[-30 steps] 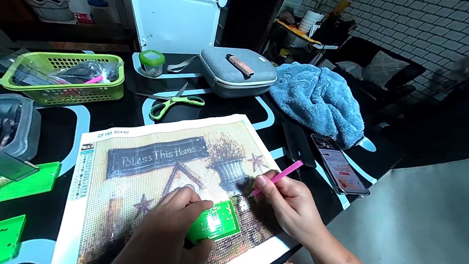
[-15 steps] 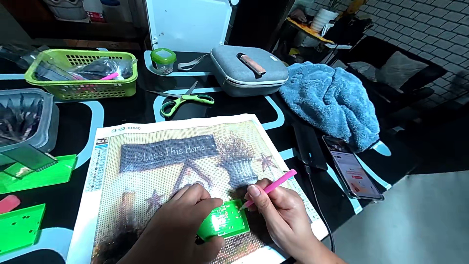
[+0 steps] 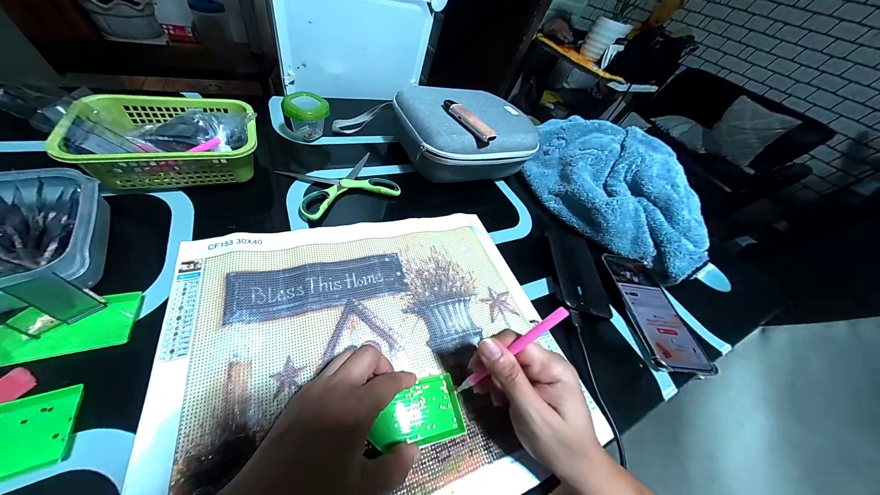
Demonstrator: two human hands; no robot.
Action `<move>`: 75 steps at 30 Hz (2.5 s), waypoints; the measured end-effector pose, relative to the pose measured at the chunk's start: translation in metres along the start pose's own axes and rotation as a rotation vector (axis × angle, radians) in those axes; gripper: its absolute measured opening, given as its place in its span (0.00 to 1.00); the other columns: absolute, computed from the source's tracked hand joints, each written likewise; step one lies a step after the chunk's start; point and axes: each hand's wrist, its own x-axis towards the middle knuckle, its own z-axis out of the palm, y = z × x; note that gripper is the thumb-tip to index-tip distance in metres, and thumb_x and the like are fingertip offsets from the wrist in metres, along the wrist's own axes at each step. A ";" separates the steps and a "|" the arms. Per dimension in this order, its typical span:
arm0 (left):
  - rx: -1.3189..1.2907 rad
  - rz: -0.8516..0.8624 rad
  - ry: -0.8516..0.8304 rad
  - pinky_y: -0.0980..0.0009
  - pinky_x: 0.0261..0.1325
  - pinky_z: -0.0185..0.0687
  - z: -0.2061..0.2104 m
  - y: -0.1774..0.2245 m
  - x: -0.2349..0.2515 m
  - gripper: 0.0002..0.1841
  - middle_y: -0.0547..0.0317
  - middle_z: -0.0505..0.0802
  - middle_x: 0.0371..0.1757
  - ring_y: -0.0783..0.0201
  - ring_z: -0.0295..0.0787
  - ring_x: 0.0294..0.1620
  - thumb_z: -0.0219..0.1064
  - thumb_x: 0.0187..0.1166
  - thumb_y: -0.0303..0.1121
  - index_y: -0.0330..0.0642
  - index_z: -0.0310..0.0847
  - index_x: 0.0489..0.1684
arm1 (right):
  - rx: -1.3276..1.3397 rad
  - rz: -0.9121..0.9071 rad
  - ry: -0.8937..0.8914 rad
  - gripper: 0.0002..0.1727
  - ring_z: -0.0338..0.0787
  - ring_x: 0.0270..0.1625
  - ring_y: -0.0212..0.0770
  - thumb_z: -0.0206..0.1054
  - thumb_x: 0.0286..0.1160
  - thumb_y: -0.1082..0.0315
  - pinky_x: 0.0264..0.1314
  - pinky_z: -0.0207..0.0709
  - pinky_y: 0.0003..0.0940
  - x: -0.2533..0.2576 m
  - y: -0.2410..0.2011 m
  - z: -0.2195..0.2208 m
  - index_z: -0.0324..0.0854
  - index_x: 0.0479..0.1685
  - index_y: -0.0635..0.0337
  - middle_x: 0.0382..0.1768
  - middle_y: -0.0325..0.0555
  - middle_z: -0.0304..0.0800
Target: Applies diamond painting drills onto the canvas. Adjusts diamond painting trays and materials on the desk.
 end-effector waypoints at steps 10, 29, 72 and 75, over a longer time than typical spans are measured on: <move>-0.056 -0.045 -0.085 0.61 0.45 0.86 -0.007 0.004 0.002 0.26 0.54 0.91 0.48 0.56 0.89 0.45 0.75 0.66 0.51 0.48 0.91 0.61 | -0.070 0.095 0.141 0.18 0.82 0.24 0.17 0.53 0.93 0.59 0.25 0.75 0.11 -0.009 0.008 -0.023 0.82 0.33 0.51 0.25 0.27 0.86; -0.043 -0.040 -0.079 0.63 0.45 0.86 -0.008 0.003 0.001 0.26 0.54 0.91 0.48 0.57 0.89 0.45 0.77 0.64 0.50 0.48 0.91 0.61 | -0.249 -0.053 0.073 0.18 0.81 0.26 0.15 0.56 0.92 0.58 0.29 0.76 0.10 -0.011 0.012 -0.019 0.83 0.35 0.58 0.25 0.31 0.85; 0.016 0.002 0.018 0.71 0.41 0.85 0.003 -0.001 0.000 0.25 0.62 0.91 0.44 0.65 0.88 0.42 0.73 0.62 0.53 0.53 0.93 0.56 | 0.011 0.012 0.033 0.18 0.84 0.27 0.18 0.55 0.93 0.59 0.30 0.79 0.12 0.000 -0.005 0.003 0.84 0.36 0.56 0.27 0.30 0.88; -0.021 -0.017 -0.025 0.65 0.43 0.86 -0.001 0.002 0.001 0.26 0.57 0.91 0.45 0.60 0.89 0.44 0.74 0.63 0.52 0.49 0.92 0.58 | 0.005 0.081 0.107 0.18 0.86 0.25 0.19 0.54 0.93 0.58 0.25 0.79 0.13 -0.007 -0.001 -0.016 0.83 0.35 0.52 0.28 0.29 0.90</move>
